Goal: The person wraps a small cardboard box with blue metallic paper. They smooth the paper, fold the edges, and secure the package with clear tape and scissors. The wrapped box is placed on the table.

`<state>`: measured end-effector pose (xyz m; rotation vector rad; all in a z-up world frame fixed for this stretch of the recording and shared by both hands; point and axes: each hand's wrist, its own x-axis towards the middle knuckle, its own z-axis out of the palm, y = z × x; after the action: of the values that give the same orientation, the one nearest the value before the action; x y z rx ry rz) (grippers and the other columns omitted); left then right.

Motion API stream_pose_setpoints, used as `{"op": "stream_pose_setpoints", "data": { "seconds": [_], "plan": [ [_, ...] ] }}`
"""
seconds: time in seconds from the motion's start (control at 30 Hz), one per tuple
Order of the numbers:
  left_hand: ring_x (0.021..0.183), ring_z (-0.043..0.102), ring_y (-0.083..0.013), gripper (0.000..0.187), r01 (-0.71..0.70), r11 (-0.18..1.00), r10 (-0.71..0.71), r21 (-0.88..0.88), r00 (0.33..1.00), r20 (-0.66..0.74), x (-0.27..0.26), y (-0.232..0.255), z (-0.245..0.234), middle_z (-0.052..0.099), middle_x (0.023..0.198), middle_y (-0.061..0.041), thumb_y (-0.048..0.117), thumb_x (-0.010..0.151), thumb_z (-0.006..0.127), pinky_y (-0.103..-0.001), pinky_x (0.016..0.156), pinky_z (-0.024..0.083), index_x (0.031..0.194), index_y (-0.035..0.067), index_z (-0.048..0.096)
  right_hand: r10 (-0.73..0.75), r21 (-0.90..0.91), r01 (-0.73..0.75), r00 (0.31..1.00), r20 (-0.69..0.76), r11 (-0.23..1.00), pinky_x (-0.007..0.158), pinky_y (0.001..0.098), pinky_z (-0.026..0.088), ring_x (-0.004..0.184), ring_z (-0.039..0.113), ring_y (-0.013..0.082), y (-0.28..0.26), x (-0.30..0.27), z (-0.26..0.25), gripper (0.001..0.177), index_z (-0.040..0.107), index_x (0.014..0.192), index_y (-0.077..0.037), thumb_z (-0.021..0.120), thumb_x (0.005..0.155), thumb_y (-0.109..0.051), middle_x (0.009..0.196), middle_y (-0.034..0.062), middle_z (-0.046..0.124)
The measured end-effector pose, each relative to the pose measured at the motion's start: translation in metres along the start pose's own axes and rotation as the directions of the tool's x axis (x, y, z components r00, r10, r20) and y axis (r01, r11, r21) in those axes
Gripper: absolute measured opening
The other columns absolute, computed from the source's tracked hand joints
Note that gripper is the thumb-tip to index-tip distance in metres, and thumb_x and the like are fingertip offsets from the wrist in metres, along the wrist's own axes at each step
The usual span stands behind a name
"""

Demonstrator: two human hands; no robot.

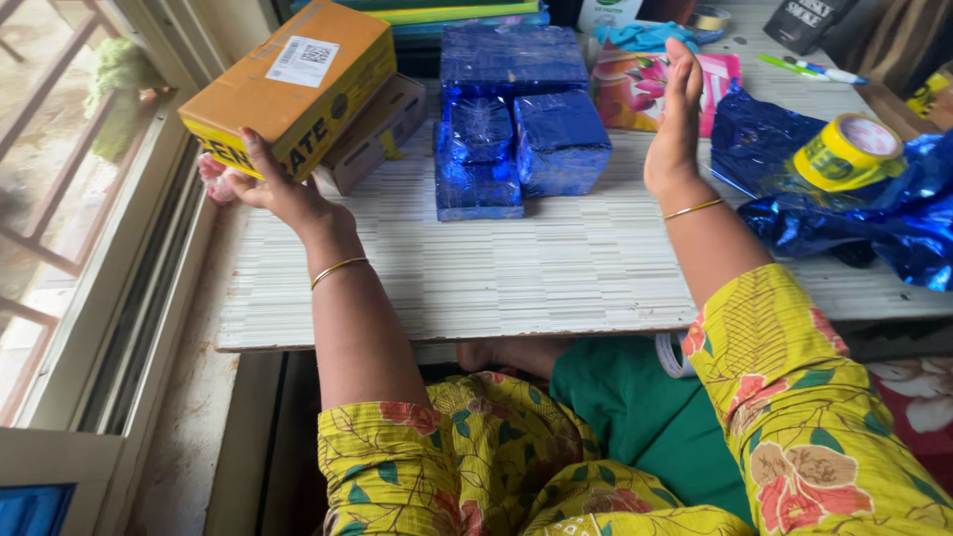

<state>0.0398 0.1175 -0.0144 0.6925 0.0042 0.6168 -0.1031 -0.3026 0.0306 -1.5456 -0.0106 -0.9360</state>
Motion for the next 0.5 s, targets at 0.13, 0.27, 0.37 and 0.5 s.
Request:
{"op": "stream_pose_setpoints", "data": {
  "seconds": [0.13, 0.27, 0.37, 0.5],
  "plan": [
    [0.157, 0.018, -0.0259, 0.091, -0.518, 0.655, 0.557, 0.551, 0.823, 0.111, -0.014, 0.000, 0.004, 0.012, 0.170, -0.002, 0.053, 0.108, 0.066, -0.051, 0.131, 0.022, 0.164, 0.018, 0.003, 0.010, 0.416, -0.097, 0.978, 0.207, 0.904, 0.122, 0.0654, 0.038, 0.149, 0.048, 0.0203, -0.071, -0.022, -0.078, 0.045, 0.060, 0.131, -0.024, 0.057, 0.103, -0.059, 0.140, -0.0072, 0.057],
    [0.157, 0.018, -0.0252, 0.078, -0.687, 0.144, 0.552, 0.712, 0.653, 0.518, -0.062, 0.010, 0.021, 0.010, 0.170, -0.005, 0.060, 0.112, 0.049, -0.045, 0.128, 0.024, 0.165, 0.017, 0.012, -0.005, 0.365, -0.027, 0.996, 0.088, 0.931, 0.112, 0.0459, 0.044, 0.128, 0.056, 0.0184, -0.110, -0.108, -0.159, 0.035, 0.058, 0.132, -0.020, 0.063, 0.114, -0.050, 0.125, -0.0049, 0.058],
    [0.155, 0.020, -0.0301, 0.072, -0.787, 0.020, 0.409, 0.616, 0.569, 0.713, -0.101, 0.023, 0.035, 0.018, 0.169, -0.010, 0.060, 0.114, 0.047, -0.048, 0.127, 0.020, 0.164, 0.015, 0.021, 0.069, 0.058, -0.063, 0.993, -0.096, 0.996, 0.103, 0.0429, 0.053, 0.103, 0.064, 0.0205, -0.111, -0.180, -0.186, 0.028, 0.061, 0.123, -0.017, 0.062, 0.113, -0.043, 0.107, 0.0000, 0.064],
    [0.153, 0.024, -0.0337, 0.061, -0.905, -0.005, 0.209, 0.425, 0.415, 0.886, -0.147, 0.034, 0.054, 0.033, 0.166, -0.009, 0.057, 0.115, 0.052, -0.050, 0.124, 0.018, 0.162, 0.019, 0.041, -0.155, -0.763, 0.273, 0.962, 0.225, 0.586, 0.112, 0.0443, 0.046, 0.127, 0.062, 0.0317, -0.084, -0.231, -0.182, 0.031, 0.066, 0.127, -0.006, 0.055, 0.114, -0.032, 0.131, 0.0117, 0.068]
  ]
}}
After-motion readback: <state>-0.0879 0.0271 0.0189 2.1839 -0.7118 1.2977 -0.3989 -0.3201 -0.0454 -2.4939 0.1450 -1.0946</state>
